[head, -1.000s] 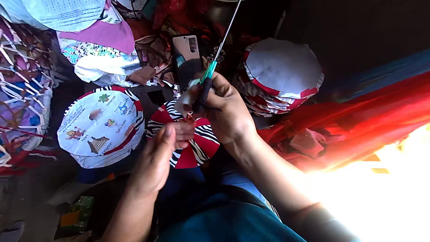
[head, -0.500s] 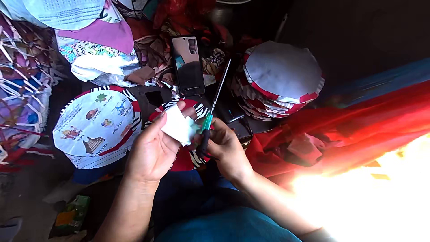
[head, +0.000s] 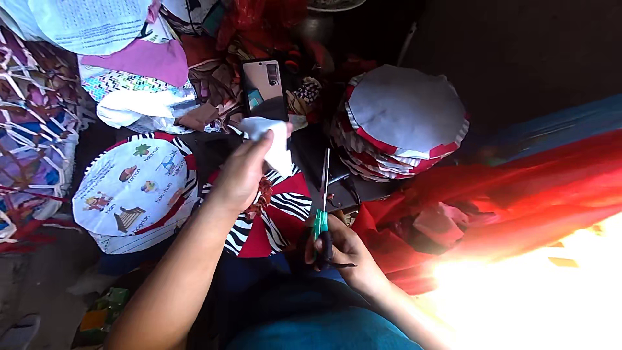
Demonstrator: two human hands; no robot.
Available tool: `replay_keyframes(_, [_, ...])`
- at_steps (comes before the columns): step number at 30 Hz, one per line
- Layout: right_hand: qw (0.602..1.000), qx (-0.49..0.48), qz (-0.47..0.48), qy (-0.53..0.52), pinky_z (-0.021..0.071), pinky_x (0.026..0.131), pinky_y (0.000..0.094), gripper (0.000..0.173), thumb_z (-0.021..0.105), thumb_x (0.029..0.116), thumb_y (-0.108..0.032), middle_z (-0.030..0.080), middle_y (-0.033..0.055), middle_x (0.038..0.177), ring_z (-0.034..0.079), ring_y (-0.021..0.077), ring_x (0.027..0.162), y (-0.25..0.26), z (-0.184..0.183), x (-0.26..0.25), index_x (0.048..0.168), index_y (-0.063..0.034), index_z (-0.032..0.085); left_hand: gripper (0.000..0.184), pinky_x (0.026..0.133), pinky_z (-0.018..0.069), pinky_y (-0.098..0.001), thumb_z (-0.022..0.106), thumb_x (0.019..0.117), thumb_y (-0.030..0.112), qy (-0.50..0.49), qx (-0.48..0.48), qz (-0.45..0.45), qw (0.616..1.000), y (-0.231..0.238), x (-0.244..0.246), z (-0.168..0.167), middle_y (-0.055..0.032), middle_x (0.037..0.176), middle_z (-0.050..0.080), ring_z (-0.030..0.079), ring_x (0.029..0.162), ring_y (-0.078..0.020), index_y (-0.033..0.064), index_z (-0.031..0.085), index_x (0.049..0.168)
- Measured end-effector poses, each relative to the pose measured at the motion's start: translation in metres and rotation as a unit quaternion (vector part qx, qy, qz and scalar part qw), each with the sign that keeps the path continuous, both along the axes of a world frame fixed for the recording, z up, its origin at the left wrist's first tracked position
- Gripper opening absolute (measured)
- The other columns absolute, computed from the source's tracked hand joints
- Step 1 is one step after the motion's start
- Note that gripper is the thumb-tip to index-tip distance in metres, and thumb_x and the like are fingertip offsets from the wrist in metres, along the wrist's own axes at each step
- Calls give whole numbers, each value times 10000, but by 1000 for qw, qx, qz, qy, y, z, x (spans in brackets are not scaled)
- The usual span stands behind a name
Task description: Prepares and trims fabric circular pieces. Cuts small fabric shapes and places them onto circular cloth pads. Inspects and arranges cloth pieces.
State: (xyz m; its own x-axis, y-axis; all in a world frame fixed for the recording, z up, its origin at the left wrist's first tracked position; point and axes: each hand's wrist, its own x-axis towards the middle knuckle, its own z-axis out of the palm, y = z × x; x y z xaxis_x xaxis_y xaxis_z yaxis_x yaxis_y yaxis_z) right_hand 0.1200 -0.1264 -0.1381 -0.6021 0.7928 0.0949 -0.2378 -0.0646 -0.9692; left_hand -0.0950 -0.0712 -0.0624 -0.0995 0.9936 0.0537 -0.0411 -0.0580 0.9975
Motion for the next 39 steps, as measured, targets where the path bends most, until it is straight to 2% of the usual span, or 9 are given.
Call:
replay_keyframes(2, [999, 30, -8, -13, 540, 657, 161, 338, 556, 1032, -203, 670, -86, 883, 635, -23, 748, -3, -2, 5, 1270, 30, 498, 418, 1064, 463, -315, 366, 1115, 282, 141, -2, 10, 990, 6, 13, -3, -72, 1245, 639, 587, 1178, -57, -11, 598, 1303])
replay_keyframes(4, [997, 68, -11, -37, 540, 696, 154, 355, 545, 1030, -191, 663, -68, 894, 627, -37, 775, -4, -3, 11, 1275, 62, 495, 427, 1098, 431, -336, 376, 1109, 285, 166, 16, 8, 986, 10, 16, -1, -95, 1288, 617, 558, 1225, -78, -17, 606, 1304])
replay_keyframes(7, [996, 72, -1, -51, 538, 701, 155, 352, 531, 1028, -164, 663, -56, 889, 626, -38, 777, -5, -7, 17, 1285, 73, 489, 343, 997, 532, -300, 331, 1115, 228, 69, 23, -1, 997, 11, 17, 4, 14, 1160, 663, 648, 1087, -50, 39, 569, 1274])
replay_keyframes(9, [997, 54, 16, -50, 537, 667, 165, 358, 522, 1039, -198, 652, -60, 881, 625, -27, 756, -3, -9, 20, 1289, 55, 481, 332, 930, 578, -311, 305, 1126, 243, 1, -7, 19, 1000, 10, 18, 8, 13, 1086, 688, 694, 1003, -86, 68, 544, 1275])
replay_keyframes(14, [984, 88, 135, -77, 537, 732, 170, 748, 435, 1031, -582, 602, 11, 1006, 600, -12, 862, 1, -11, 23, 1385, 76, 394, 382, 915, 603, -392, 245, 1127, 319, -145, -40, -16, 989, 1, 9, 15, -64, 1124, 709, 725, 1018, -203, 108, 517, 1293])
replay_keyframes(17, [976, 117, 177, -45, 515, 741, 149, 736, 460, 1031, -558, 600, 47, 1040, 589, -10, 895, 2, -16, 17, 1380, 87, 402, 264, 878, 620, -365, 344, 1083, 145, -135, -17, -52, 989, -11, 1, 15, -30, 1112, 719, 733, 973, -175, 165, 527, 1273])
replay_keyframes(21, [975, 129, 180, -8, 477, 746, 122, 655, 508, 1033, -461, 596, 46, 1020, 560, -29, 871, 4, -18, 8, 1355, 103, 423, 342, 867, 611, -283, 427, 1013, -22, -65, -4, -51, 997, -31, -4, 12, 24, 1096, 723, 726, 947, -93, 150, 549, 1282])
replay_keyframes(26, [975, 147, 168, -2, 478, 748, 145, 668, 531, 1021, -481, 613, 46, 932, 567, -9, 842, 6, -16, 1, 1324, 111, 471, 319, 894, 582, -251, 484, 982, -28, -23, 20, -10, 999, -50, -9, 3, 39, 1048, 738, 704, 970, -58, 125, 633, 1218])
replay_keyframes(39, [979, 114, 163, 55, 469, 738, 119, 510, 613, 1008, -315, 605, -5, 857, 553, -55, 791, 0, -18, -10, 1264, 121, 542, 456, 887, 593, -247, 546, 901, -98, -49, 10, 11, 999, -71, -24, 0, 25, 1112, 728, 709, 993, -70, 141, 584, 1288])
